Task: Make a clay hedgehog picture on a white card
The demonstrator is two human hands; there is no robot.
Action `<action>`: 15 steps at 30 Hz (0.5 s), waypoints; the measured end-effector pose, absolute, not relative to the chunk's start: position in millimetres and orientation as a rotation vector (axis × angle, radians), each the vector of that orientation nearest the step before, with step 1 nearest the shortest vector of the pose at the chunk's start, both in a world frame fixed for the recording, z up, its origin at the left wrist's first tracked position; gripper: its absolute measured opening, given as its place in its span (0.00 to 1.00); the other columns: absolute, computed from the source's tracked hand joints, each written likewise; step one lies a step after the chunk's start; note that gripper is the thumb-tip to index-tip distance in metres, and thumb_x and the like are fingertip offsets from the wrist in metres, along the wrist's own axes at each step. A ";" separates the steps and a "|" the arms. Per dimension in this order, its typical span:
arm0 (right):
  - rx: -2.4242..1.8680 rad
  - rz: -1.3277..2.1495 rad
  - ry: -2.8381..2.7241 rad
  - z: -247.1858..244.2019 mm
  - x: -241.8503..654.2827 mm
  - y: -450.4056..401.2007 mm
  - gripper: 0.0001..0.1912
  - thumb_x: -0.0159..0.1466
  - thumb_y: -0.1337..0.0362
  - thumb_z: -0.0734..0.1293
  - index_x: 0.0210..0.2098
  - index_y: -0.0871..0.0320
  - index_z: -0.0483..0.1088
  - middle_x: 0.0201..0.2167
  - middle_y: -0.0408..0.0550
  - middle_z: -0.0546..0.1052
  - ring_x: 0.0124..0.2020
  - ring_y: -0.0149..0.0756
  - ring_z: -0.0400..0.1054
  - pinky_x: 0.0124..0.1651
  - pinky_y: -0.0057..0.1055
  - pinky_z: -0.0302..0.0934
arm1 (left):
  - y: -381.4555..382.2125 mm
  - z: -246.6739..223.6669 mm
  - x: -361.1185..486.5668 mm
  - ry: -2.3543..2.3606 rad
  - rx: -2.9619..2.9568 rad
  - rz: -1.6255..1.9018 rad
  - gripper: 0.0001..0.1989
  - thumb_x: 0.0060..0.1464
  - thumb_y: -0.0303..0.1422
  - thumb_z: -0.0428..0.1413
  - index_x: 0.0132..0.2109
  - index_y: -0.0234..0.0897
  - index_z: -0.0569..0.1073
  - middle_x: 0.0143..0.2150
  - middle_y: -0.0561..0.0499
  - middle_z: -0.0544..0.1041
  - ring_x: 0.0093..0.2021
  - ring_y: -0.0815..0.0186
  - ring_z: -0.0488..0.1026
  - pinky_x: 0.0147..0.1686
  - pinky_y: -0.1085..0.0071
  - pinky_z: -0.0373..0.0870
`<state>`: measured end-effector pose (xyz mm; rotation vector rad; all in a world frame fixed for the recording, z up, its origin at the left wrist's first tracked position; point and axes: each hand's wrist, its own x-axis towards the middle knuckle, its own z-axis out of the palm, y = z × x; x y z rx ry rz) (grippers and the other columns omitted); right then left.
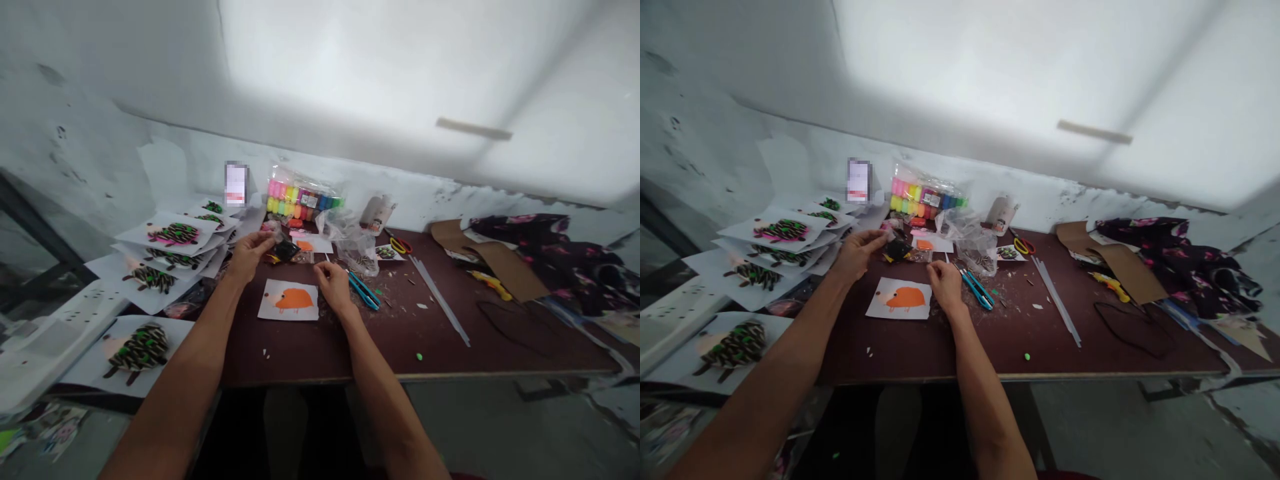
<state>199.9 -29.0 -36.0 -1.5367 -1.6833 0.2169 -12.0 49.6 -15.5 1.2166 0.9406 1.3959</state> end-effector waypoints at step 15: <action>-1.148 0.796 -1.422 -33.0 178.8 -23.6 0.11 0.57 0.55 0.68 0.31 0.57 0.72 0.22 0.40 0.71 0.24 0.29 0.60 0.27 0.25 0.56 | 31.4 -13.0 3.8 0.641 1.313 0.991 0.35 0.37 0.42 0.72 0.53 0.35 0.76 0.46 0.43 0.82 0.42 0.59 0.79 0.41 0.66 0.77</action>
